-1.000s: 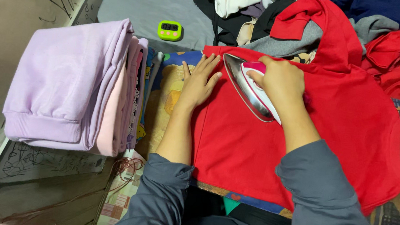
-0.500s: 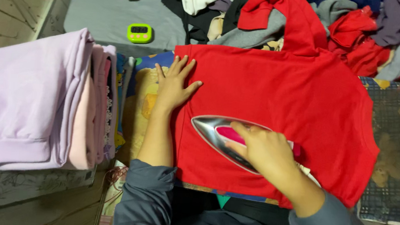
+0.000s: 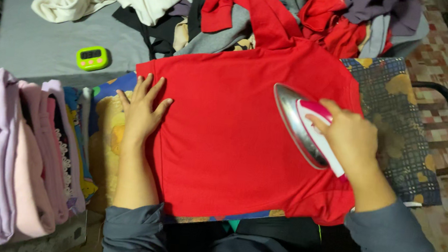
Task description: The person irons a red long-sleeved shirt on an ironing board. They smooth the fabric, iron the sleeves and body, flip the shirt, and continue ironing the other side before folding it.
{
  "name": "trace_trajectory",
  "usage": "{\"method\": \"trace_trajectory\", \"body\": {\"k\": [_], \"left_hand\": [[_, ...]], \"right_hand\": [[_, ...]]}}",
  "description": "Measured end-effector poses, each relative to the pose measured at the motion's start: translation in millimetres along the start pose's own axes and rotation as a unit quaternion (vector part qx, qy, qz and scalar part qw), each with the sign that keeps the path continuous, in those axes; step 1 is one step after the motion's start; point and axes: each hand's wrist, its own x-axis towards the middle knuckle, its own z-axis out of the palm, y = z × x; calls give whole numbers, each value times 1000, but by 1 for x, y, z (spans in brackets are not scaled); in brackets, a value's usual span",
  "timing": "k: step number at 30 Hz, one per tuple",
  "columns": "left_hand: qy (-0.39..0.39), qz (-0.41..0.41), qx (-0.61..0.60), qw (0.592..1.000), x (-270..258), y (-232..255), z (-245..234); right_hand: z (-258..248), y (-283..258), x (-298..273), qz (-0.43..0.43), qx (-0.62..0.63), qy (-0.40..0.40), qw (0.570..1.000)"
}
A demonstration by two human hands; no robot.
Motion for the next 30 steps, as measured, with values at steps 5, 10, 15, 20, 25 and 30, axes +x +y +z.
{"method": "trace_trajectory", "body": {"k": [5, 10, 15, 20, 25, 30], "left_hand": [[-6, -3, -12, 1000, -1, 0, -2], [-7, 7, -4, 1000, -2, -6, 0], [-8, 22, 2, 1000, -2, -12, 1], [-13, 20, 8, 1000, -3, -17, 2], [-16, 11, 14, 1000, -2, -20, 2], [-13, 2, 13, 1000, -3, -18, 2]], "right_hand": [[5, 65, 49, 83, -31, 29, 996], [1, 78, 43, 78, 9, 22, 997], [-11, 81, -16, 106, 19, -17, 994], [-22, 135, -46, 116, 65, 1, 991], [-21, 236, -37, 167, -9, 132, 977], [14, 308, -7, 152, -111, 169, 967]]}}
